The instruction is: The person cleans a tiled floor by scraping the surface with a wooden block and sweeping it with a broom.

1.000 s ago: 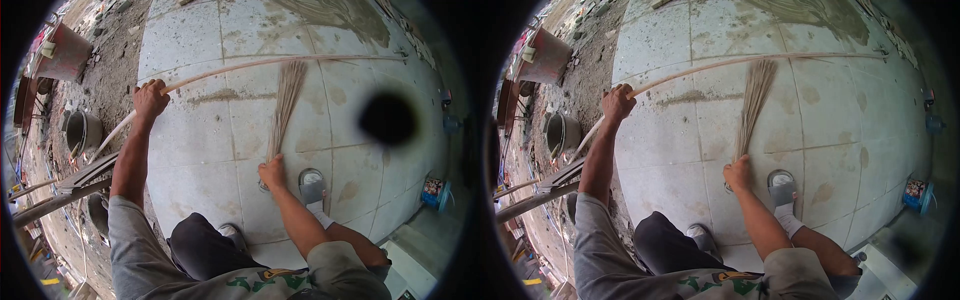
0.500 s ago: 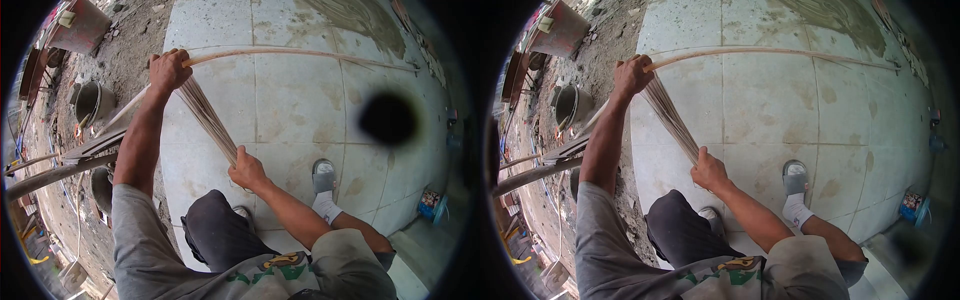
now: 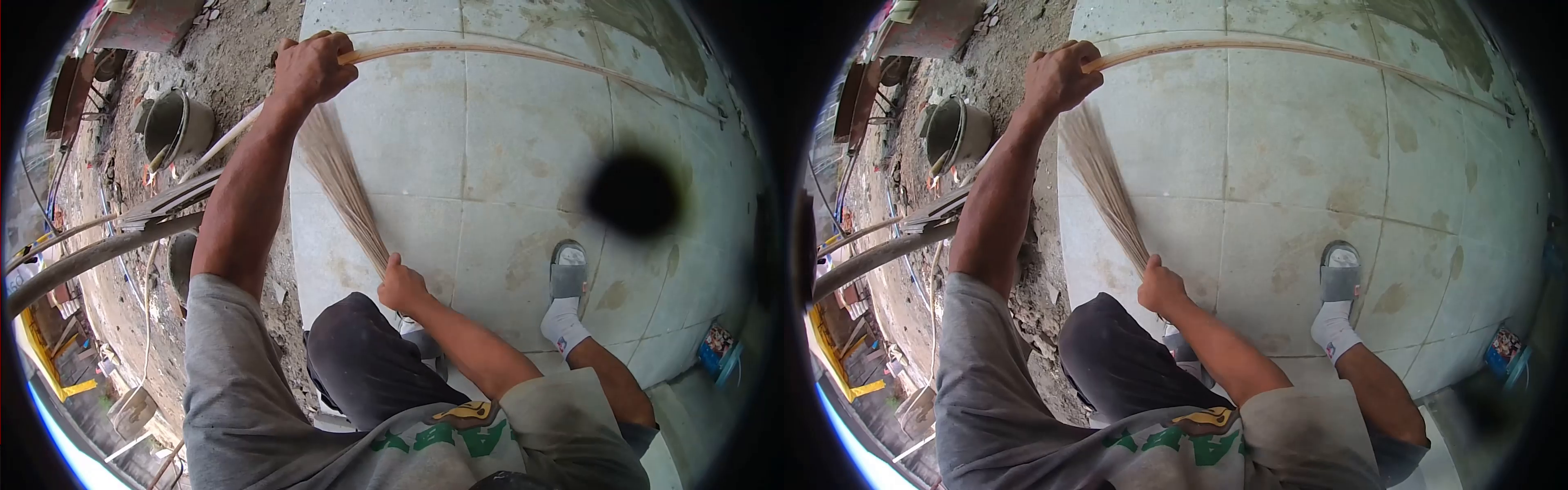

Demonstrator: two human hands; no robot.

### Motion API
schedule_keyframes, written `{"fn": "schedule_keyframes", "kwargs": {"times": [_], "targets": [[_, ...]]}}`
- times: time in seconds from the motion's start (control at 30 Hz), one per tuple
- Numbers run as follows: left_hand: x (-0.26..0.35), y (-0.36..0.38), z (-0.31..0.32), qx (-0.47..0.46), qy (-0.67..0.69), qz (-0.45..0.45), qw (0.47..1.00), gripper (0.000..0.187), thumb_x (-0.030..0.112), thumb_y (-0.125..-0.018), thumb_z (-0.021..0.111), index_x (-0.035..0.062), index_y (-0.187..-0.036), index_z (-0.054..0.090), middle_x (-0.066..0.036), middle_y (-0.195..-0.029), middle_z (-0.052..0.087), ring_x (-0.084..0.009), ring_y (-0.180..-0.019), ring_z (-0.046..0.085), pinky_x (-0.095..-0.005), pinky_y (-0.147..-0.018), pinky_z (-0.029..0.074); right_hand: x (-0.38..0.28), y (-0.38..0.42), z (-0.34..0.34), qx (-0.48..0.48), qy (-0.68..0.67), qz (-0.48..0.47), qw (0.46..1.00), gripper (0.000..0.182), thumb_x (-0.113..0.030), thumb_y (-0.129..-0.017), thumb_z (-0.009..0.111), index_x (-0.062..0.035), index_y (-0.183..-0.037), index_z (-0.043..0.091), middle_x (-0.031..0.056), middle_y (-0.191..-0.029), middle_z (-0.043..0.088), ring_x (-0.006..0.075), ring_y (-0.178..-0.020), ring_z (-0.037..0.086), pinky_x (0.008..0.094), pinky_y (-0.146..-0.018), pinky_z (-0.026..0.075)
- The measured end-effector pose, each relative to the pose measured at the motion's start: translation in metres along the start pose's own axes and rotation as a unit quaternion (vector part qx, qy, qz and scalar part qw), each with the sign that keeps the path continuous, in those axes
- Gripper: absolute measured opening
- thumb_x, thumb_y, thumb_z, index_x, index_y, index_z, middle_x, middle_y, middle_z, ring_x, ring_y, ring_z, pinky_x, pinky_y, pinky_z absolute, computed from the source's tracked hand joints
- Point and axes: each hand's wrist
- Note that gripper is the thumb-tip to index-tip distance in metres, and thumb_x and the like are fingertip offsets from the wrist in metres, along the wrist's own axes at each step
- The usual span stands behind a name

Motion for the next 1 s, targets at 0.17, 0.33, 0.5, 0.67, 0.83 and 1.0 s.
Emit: {"fn": "schedule_keyframes", "kwargs": {"times": [0.17,0.33,0.5,0.67,0.83,1.0], "targets": [[0.000,0.004,-0.012,-0.011,-0.010,0.010,1.000,0.032,0.026,-0.070,0.066,0.0165,-0.101,0.066,-0.002,-0.096,0.066,-0.0201,-0.090,0.064,-0.0392,-0.088,0.038,-0.068,0.004,-0.046,-0.032,0.033,-0.136,0.990,0.038,-0.015,-0.076,0.056,0.0065,-0.102,0.038,0.0285,-0.084,0.063,0.0446,-0.078,0.064,0.0503,-0.072,0.052],[-0.007,0.008,-0.001,0.018,0.016,0.011,1.000,0.028,0.026,-0.070,0.066,0.0165,-0.096,0.067,-0.003,-0.092,0.066,-0.0219,-0.086,0.064,-0.0402,-0.086,0.039,0.022,0.082,0.005,0.098,-0.009,-0.026,0.995,0.036,-0.016,-0.077,0.056,0.0035,-0.100,0.039,0.0280,-0.084,0.061,0.0440,-0.075,0.063,0.0510,-0.069,0.051],[0.008,0.016,0.014,-0.023,0.073,-0.006,0.997,0.023,0.024,-0.069,0.064,0.0150,-0.090,0.067,-0.003,-0.089,0.066,-0.0226,-0.084,0.063,-0.0390,-0.084,0.039,0.038,0.081,0.001,-0.009,0.127,-0.077,0.989,0.034,-0.015,-0.076,0.059,0.0003,-0.101,0.041,0.0244,-0.084,0.062,0.0404,-0.077,0.064,0.0484,-0.068,0.052],[0.018,0.019,0.026,-0.038,0.084,-0.033,0.995,0.022,0.021,-0.067,0.065,0.0142,-0.089,0.068,-0.004,-0.088,0.066,-0.0232,-0.081,0.064,-0.0374,-0.082,0.039,0.055,0.109,-0.045,-0.010,0.183,-0.184,0.966,0.036,-0.018,-0.076,0.063,-0.0035,-0.102,0.043,0.0192,-0.087,0.061,0.0369,-0.080,0.065,0.0467,-0.069,0.052],[0.014,0.027,0.049,0.006,0.104,-0.037,0.994,0.021,0.020,-0.066,0.065,0.0134,-0.086,0.068,-0.004,-0.086,0.066,-0.0245,-0.076,0.063,-0.0385,-0.079,0.039,0.129,0.165,-0.055,0.166,0.123,-0.048,0.977,0.038,-0.018,-0.076,0.064,-0.0031,-0.103,0.042,0.0189,-0.090,0.059,0.0366,-0.083,0.064,0.0470,-0.071,0.052],[0.023,0.043,0.058,-0.027,0.115,-0.035,0.992,0.017,0.018,-0.068,0.066,0.0141,-0.084,0.068,-0.003,-0.083,0.066,-0.0233,-0.074,0.063,-0.0383,-0.078,0.040,0.130,0.153,-0.032,0.081,0.138,0.060,0.985,0.042,-0.019,-0.076,0.065,-0.0042,-0.106,0.040,0.0170,-0.093,0.059,0.0355,-0.085,0.063,0.0459,-0.071,0.052]]}}
Point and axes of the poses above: each hand's wrist, its own y-axis away from the middle knuckle, its own z-axis out of the palm, x = y × z
